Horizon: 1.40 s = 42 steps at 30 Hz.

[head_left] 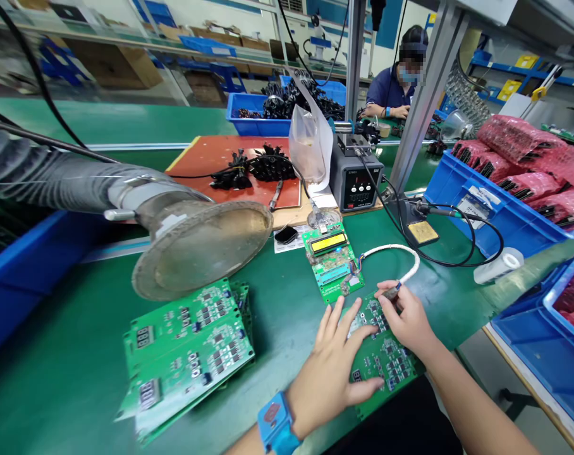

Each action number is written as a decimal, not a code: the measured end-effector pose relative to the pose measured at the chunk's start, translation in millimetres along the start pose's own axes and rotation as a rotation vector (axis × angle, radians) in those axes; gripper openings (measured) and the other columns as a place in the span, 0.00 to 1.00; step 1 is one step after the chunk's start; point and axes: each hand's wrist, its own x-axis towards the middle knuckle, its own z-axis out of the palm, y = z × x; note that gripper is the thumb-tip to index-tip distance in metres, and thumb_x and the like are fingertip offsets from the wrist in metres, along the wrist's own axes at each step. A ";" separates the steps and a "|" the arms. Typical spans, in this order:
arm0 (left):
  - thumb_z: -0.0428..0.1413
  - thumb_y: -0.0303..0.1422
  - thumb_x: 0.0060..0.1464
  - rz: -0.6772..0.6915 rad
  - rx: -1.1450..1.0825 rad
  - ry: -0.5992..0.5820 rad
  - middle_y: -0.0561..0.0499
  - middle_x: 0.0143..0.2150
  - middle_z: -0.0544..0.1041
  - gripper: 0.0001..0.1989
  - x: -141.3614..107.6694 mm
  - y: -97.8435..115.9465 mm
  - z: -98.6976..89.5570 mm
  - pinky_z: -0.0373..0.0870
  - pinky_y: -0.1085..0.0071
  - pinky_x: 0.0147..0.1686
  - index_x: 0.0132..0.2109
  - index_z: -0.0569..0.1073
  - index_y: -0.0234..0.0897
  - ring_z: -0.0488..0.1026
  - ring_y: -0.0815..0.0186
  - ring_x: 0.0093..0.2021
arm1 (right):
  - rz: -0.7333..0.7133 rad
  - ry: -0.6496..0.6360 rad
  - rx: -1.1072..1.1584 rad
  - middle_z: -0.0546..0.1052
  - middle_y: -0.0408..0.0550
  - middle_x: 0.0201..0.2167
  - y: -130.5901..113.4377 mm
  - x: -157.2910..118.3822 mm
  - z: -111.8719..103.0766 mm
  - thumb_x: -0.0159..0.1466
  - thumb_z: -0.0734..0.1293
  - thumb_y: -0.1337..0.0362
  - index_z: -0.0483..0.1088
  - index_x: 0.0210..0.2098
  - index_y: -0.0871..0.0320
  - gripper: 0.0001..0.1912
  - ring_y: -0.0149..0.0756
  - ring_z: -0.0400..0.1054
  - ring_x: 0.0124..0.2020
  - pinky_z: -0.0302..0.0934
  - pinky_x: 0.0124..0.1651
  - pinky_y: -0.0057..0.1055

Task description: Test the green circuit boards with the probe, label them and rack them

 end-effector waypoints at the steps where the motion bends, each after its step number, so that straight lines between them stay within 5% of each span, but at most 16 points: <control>1: 0.67 0.36 0.41 -0.007 -0.005 -0.006 0.38 0.69 0.55 0.32 0.2 0.1 0.0 0.52 0.33 0.59 0.55 0.68 0.40 0.42 0.35 0.69 | -0.001 0.002 0.003 0.78 0.51 0.37 0.3 0.0 0.3 0.65 0.61 0.65 0.67 0.46 0.58 0.10 0.37 0.74 0.36 0.69 0.37 0.31; 9: 0.68 0.36 0.40 -0.015 0.030 -0.011 0.36 0.68 0.56 0.34 -0.3 2.5 -2.3 0.53 0.32 0.58 0.56 0.69 0.40 0.45 0.34 0.68 | -0.003 0.004 0.034 0.78 0.51 0.37 4.1 -1.2 1.3 0.66 0.60 0.64 0.67 0.45 0.58 0.10 0.37 0.74 0.39 0.69 0.42 0.32; 12: 0.67 0.33 0.43 0.066 0.074 -0.009 0.37 0.69 0.54 0.31 -0.3 5.8 -6.1 0.50 0.28 0.56 0.56 0.70 0.47 0.46 0.33 0.68 | -0.009 0.006 0.028 0.78 0.51 0.38 5.4 -1.6 1.7 0.66 0.61 0.63 0.67 0.45 0.58 0.10 0.37 0.74 0.39 0.69 0.43 0.33; 16: 0.59 0.26 0.52 0.262 0.076 -0.135 0.46 0.65 0.63 0.24 0.6 9.0 -12.0 0.53 0.34 0.58 0.53 0.73 0.58 0.55 0.43 0.66 | -0.010 0.010 0.029 0.78 0.51 0.38 5.1 -1.8 2.2 0.66 0.61 0.63 0.67 0.46 0.57 0.10 0.38 0.74 0.39 0.69 0.43 0.33; 23: 0.57 0.20 0.50 0.262 0.043 -0.127 0.52 0.63 0.67 0.30 0.4 10.3 -11.2 0.52 0.37 0.61 0.53 0.72 0.63 0.60 0.49 0.64 | -0.024 0.004 0.013 0.78 0.51 0.38 7.9 -2.0 3.0 0.66 0.60 0.64 0.68 0.46 0.57 0.10 0.38 0.74 0.38 0.69 0.41 0.33; 33: 0.56 0.19 0.48 0.218 0.015 -0.144 0.53 0.61 0.69 0.27 2.3 15.1 -11.5 0.53 0.37 0.61 0.47 0.77 0.59 0.61 0.49 0.63 | -0.008 -0.002 0.017 0.77 0.51 0.38 8.0 -1.6 3.2 0.66 0.60 0.64 0.67 0.45 0.57 0.09 0.37 0.74 0.39 0.69 0.43 0.33; 42: 0.58 0.29 0.55 0.220 -0.036 -0.085 0.47 0.62 0.69 0.18 1.8 6.8 -6.6 0.55 0.42 0.62 0.52 0.75 0.54 0.62 0.51 0.63 | -0.010 0.007 0.040 0.78 0.51 0.37 3.9 0.4 1.8 0.66 0.61 0.63 0.67 0.45 0.58 0.10 0.37 0.74 0.37 0.68 0.41 0.33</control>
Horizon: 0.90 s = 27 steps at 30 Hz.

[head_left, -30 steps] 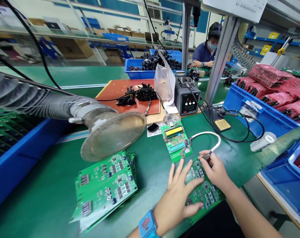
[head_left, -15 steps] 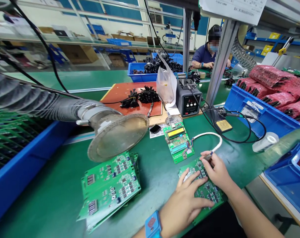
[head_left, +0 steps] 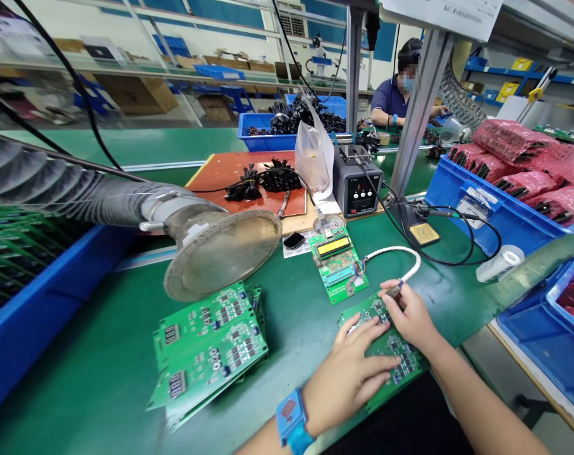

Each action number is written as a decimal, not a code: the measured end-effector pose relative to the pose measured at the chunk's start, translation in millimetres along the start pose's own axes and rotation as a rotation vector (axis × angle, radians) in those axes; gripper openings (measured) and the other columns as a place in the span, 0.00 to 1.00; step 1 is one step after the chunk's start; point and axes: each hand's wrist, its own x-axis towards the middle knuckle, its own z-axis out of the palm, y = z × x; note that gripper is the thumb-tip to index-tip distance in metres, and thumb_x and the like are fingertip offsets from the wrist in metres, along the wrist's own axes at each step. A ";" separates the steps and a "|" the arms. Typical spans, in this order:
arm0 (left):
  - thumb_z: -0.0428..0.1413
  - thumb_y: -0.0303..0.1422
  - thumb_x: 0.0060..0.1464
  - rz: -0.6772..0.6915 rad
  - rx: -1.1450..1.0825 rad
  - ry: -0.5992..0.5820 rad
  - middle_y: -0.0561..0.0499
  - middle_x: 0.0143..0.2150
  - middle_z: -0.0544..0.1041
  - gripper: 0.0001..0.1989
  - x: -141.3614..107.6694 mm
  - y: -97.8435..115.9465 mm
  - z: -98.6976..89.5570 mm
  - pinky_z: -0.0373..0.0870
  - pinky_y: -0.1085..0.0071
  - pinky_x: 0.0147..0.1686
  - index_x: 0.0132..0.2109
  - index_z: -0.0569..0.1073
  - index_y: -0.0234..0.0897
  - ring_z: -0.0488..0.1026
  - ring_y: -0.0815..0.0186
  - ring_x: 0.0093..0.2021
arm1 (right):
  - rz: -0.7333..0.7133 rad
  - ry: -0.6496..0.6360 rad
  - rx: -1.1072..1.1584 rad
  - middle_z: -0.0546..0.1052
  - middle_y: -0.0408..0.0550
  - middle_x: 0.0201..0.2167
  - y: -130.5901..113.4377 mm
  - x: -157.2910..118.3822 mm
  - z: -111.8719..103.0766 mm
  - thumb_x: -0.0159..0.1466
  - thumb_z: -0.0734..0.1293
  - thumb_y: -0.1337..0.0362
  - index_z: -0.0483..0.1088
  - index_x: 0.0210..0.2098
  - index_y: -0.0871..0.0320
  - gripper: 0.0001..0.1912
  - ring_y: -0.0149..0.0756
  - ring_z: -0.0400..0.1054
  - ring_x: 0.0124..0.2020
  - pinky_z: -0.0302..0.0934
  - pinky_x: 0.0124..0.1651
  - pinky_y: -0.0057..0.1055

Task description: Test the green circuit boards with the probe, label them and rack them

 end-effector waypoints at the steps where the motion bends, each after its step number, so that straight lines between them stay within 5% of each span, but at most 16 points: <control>1: 0.58 0.32 0.56 0.001 -0.017 0.020 0.45 0.61 0.69 0.18 -0.4 -1.8 -1.2 0.56 0.44 0.61 0.53 0.74 0.50 0.63 0.52 0.63 | 0.011 0.001 0.009 0.78 0.51 0.37 -0.6 1.1 0.1 0.66 0.61 0.62 0.67 0.45 0.58 0.10 0.37 0.74 0.37 0.68 0.41 0.33; 7: 0.57 0.43 0.56 -0.143 -0.105 0.184 0.41 0.63 0.65 0.22 -1.7 -14.5 -12.8 0.59 0.48 0.61 0.57 0.69 0.42 0.57 0.50 0.66 | 0.097 0.020 0.170 0.78 0.50 0.37 -4.9 0.3 -9.0 0.63 0.63 0.60 0.68 0.44 0.57 0.11 0.36 0.72 0.35 0.68 0.39 0.33; 14: 0.58 0.52 0.52 -0.277 -0.078 0.135 0.35 0.60 0.65 0.39 -2.9 -32.6 -15.3 0.62 0.45 0.58 0.63 0.58 0.34 0.62 0.46 0.61 | 0.181 0.084 0.315 0.77 0.46 0.32 -7.5 -45.0 -22.8 0.64 0.63 0.60 0.66 0.47 0.55 0.12 0.30 0.64 0.25 0.62 0.27 0.27; 27: 0.56 0.50 0.55 -0.287 -0.037 0.149 0.39 0.54 0.70 0.33 -2.4 -36.4 -11.9 0.65 0.50 0.55 0.61 0.63 0.36 0.66 0.50 0.56 | 0.092 0.025 0.182 0.77 0.47 0.36 -0.7 -59.8 -24.3 0.66 0.62 0.62 0.66 0.50 0.55 0.13 0.31 0.66 0.27 0.62 0.29 0.28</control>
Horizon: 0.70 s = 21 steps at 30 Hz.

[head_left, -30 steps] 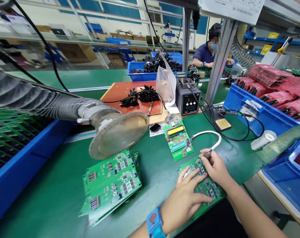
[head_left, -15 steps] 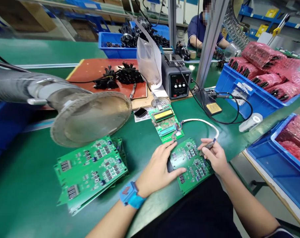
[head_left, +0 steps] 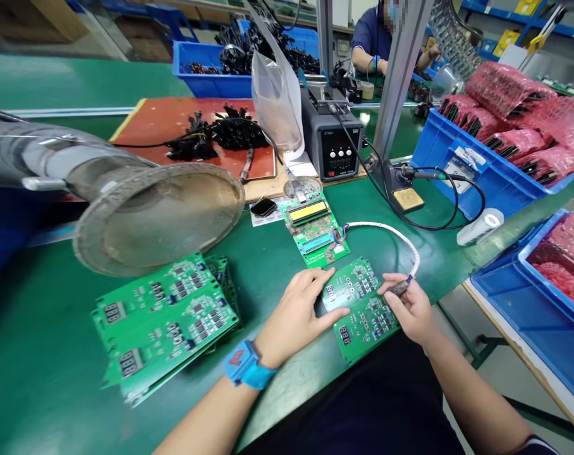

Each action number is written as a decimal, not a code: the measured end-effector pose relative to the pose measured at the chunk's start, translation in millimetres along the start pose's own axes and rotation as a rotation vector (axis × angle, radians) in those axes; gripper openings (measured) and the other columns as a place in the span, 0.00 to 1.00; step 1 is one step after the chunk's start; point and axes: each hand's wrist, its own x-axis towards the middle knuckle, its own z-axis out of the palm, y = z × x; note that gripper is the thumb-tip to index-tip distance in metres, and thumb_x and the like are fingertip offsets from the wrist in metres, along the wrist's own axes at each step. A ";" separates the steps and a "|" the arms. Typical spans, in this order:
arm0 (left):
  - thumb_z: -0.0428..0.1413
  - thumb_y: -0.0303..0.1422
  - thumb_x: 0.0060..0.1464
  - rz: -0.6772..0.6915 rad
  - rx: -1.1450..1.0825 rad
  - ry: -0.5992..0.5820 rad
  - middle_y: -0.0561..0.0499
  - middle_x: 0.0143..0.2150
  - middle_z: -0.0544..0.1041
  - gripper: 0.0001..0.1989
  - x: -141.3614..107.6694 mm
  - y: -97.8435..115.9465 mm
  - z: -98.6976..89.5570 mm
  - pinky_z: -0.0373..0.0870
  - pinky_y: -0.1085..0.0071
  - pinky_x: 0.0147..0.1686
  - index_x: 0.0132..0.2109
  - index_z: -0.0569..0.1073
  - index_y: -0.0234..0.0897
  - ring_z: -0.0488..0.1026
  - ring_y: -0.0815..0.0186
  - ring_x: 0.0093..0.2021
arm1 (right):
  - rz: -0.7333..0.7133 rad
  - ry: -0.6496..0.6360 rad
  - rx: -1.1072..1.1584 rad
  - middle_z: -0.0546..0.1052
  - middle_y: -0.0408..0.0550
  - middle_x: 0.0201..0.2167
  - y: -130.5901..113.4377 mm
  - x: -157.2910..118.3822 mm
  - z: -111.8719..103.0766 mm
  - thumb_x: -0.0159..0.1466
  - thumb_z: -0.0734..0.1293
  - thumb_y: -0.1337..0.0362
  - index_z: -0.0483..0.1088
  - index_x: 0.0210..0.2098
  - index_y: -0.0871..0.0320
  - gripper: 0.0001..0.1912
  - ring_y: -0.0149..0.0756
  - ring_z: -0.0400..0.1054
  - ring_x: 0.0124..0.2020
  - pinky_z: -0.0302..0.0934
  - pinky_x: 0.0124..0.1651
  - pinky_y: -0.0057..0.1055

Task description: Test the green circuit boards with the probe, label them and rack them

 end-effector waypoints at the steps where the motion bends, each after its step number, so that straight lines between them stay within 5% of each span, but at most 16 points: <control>1: 0.56 0.50 0.55 -0.001 -0.002 0.006 0.39 0.54 0.70 0.33 -0.2 -0.7 0.8 0.65 0.50 0.55 0.61 0.63 0.37 0.66 0.50 0.55 | -0.012 -0.007 -0.017 0.77 0.47 0.36 0.3 -0.3 -0.3 0.66 0.62 0.63 0.66 0.50 0.55 0.13 0.31 0.66 0.27 0.63 0.29 0.28; 8: 0.56 0.51 0.55 0.001 -0.018 0.016 0.40 0.53 0.70 0.33 -0.9 -3.1 2.8 0.66 0.51 0.54 0.62 0.63 0.37 0.66 0.50 0.54 | -0.120 -0.051 -0.166 0.76 0.48 0.37 -5.8 -1.3 -0.6 0.65 0.62 0.68 0.65 0.51 0.54 0.14 0.33 0.70 0.33 0.65 0.33 0.28; 21: 0.55 0.48 0.56 0.004 -0.050 0.034 0.41 0.51 0.71 0.30 -1.9 -2.7 2.8 0.67 0.51 0.54 0.62 0.64 0.39 0.67 0.52 0.53 | -0.149 0.049 -0.263 0.78 0.45 0.30 -8.9 -1.7 5.2 0.63 0.63 0.70 0.68 0.44 0.56 0.10 0.29 0.70 0.23 0.66 0.26 0.25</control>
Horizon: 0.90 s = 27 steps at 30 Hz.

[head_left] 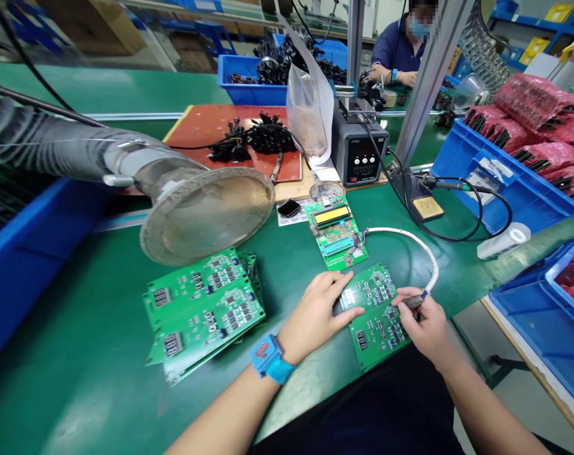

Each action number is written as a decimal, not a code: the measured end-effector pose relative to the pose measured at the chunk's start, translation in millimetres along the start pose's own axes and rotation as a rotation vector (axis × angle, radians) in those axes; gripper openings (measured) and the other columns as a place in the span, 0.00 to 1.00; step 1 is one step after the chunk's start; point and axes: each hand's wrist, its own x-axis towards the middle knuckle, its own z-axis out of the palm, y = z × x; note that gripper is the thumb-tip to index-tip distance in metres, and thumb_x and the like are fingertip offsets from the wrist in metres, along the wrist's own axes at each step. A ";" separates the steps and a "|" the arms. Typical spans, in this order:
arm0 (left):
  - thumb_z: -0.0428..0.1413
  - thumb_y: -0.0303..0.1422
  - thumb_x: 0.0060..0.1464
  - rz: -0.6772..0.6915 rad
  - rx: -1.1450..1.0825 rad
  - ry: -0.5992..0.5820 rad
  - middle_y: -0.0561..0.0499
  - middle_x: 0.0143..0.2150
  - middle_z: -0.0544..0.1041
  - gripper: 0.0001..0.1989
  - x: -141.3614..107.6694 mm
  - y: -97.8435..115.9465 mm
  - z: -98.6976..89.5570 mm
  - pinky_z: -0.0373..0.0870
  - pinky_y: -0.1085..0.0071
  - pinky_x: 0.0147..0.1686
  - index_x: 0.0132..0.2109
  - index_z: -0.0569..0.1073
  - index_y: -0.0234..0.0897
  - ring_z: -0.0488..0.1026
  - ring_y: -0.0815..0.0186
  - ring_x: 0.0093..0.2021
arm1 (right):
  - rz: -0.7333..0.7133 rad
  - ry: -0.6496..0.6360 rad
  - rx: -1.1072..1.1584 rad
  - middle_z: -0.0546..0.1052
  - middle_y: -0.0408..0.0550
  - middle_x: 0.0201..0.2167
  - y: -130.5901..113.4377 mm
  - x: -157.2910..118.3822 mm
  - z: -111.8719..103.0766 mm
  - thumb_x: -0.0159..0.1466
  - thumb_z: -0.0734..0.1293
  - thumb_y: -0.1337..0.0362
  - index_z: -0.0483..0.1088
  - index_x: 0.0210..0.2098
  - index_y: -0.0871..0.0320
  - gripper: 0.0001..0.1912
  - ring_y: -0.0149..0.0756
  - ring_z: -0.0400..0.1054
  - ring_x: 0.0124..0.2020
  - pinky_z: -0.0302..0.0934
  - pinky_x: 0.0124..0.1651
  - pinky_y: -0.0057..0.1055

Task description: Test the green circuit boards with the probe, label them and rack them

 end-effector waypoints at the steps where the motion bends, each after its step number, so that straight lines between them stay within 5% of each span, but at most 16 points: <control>1: 0.55 0.48 0.57 -0.003 0.001 -0.001 0.41 0.51 0.71 0.30 -0.1 -0.1 0.3 0.67 0.51 0.54 0.62 0.64 0.39 0.67 0.52 0.53 | -0.002 -0.011 0.001 0.78 0.46 0.31 0.7 -0.3 -0.7 0.64 0.62 0.70 0.68 0.45 0.56 0.10 0.30 0.71 0.25 0.66 0.27 0.25; 6: 0.56 0.48 0.56 -0.002 0.000 -0.012 0.39 0.51 0.71 0.31 -0.2 -0.8 1.8 0.67 0.50 0.54 0.62 0.65 0.35 0.67 0.51 0.54 | -0.015 -0.078 0.020 0.79 0.50 0.36 3.9 -2.8 -4.1 0.66 0.61 0.68 0.68 0.46 0.56 0.10 0.36 0.74 0.34 0.68 0.33 0.28; 20: 0.55 0.44 0.59 -0.016 -0.043 -0.051 0.42 0.54 0.70 0.27 0.5 -1.0 -8.3 0.65 0.51 0.55 0.62 0.64 0.41 0.67 0.53 0.54 | 0.029 -0.089 0.043 0.78 0.48 0.35 4.1 -3.6 -5.6 0.66 0.61 0.67 0.69 0.44 0.55 0.08 0.36 0.73 0.33 0.67 0.32 0.29; 27: 0.58 0.43 0.56 -0.097 -0.039 -0.011 0.45 0.45 0.72 0.25 -0.2 4.3 -12.4 0.69 0.55 0.48 0.59 0.68 0.40 0.68 0.55 0.47 | 0.052 -0.092 0.026 0.78 0.50 0.35 3.2 -4.1 -6.4 0.66 0.61 0.66 0.69 0.43 0.55 0.08 0.37 0.73 0.32 0.67 0.32 0.31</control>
